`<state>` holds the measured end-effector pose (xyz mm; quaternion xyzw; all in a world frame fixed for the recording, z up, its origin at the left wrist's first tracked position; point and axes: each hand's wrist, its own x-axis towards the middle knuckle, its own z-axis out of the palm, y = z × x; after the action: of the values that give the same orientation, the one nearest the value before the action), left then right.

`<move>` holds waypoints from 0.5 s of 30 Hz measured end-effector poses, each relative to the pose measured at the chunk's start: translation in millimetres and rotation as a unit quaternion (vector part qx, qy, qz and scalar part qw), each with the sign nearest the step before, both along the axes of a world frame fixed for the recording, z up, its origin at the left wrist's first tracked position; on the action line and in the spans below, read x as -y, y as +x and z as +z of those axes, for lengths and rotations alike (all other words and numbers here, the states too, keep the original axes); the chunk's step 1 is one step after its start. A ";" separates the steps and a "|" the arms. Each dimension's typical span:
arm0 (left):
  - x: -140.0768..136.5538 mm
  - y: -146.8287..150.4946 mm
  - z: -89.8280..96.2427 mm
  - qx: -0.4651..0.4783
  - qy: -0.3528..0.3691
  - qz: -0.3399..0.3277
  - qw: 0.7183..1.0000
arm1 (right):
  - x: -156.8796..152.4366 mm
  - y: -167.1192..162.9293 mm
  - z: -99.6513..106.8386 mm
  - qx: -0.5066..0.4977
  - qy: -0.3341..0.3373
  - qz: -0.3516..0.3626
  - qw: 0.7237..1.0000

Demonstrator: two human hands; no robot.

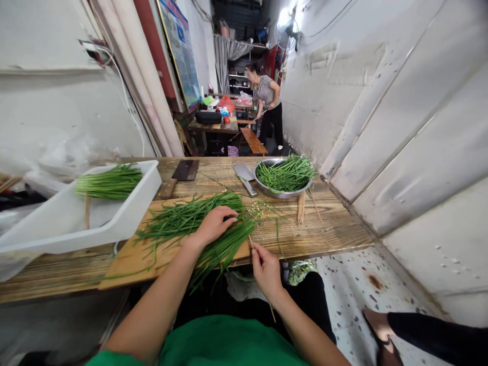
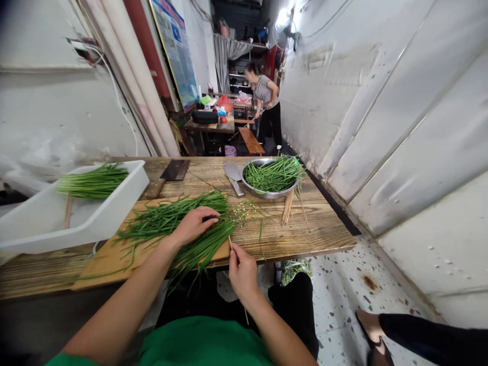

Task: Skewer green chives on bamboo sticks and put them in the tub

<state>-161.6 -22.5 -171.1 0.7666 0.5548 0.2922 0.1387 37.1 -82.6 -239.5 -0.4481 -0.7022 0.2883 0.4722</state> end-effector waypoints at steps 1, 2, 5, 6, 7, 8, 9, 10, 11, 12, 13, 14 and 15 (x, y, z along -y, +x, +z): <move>0.4 -3.4 0.5 -0.020 0.004 0.009 1.000 | 1.7 1.6 -0.8 -0.005 0.005 -0.012 1.000; 1.0 -6.5 0.5 -0.042 0.006 0.012 0.999 | 3.4 3.3 -2.0 -0.008 0.009 -0.022 1.000; 4.1 -12.2 -1.7 -0.111 0.015 0.005 0.994 | 7.4 8.0 -7.6 -0.007 0.007 -0.032 0.999; 5.5 -12.5 -2.5 -0.135 0.021 0.005 0.991 | 8.5 9.1 -9.8 -0.006 0.004 -0.033 0.999; 7.0 -12.0 -2.9 -0.159 0.028 0.007 0.987 | 9.6 10.0 -12.0 -0.007 0.002 -0.035 0.999; 8.6 -11.1 -2.9 -0.184 0.037 0.012 0.982 | 10.7 10.7 -13.9 -0.009 0.000 -0.040 0.999; 10.2 -10.0 -2.4 -0.206 0.050 0.020 0.977 | 11.8 11.3 -15.4 -0.012 0.000 -0.045 0.999; 11.6 -8.9 -1.4 -0.223 0.063 0.029 0.972 | 12.9 11.9 -16.4 -0.015 0.002 -0.052 0.999; 12.8 -8.2 -0.1 -0.235 0.076 0.039 0.968 | 13.9 12.6 -16.7 -0.020 0.006 -0.061 0.998; 13.8 -8.0 1.4 -0.243 0.086 0.046 0.965 | 14.5 13.6 -16.2 -0.024 0.013 -0.072 0.997; 14.5 -8.5 2.9 -0.247 0.092 0.051 0.963 | 14.8 14.9 -14.9 -0.028 0.024 -0.084 0.996; 15.0 -9.5 4.3 -0.249 0.093 0.054 0.963 | 14.7 16.5 -12.8 -0.031 0.038 -0.097 0.994; 15.5 -11.0 5.4 -0.249 0.092 0.055 0.962 | 14.1 18.5 -9.8 -0.033 0.055 -0.111 0.992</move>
<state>-172.6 -37.9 -165.8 0.7928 0.5838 0.1488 -0.0918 55.6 -96.7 -249.3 -0.4868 -0.6467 0.2097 0.5485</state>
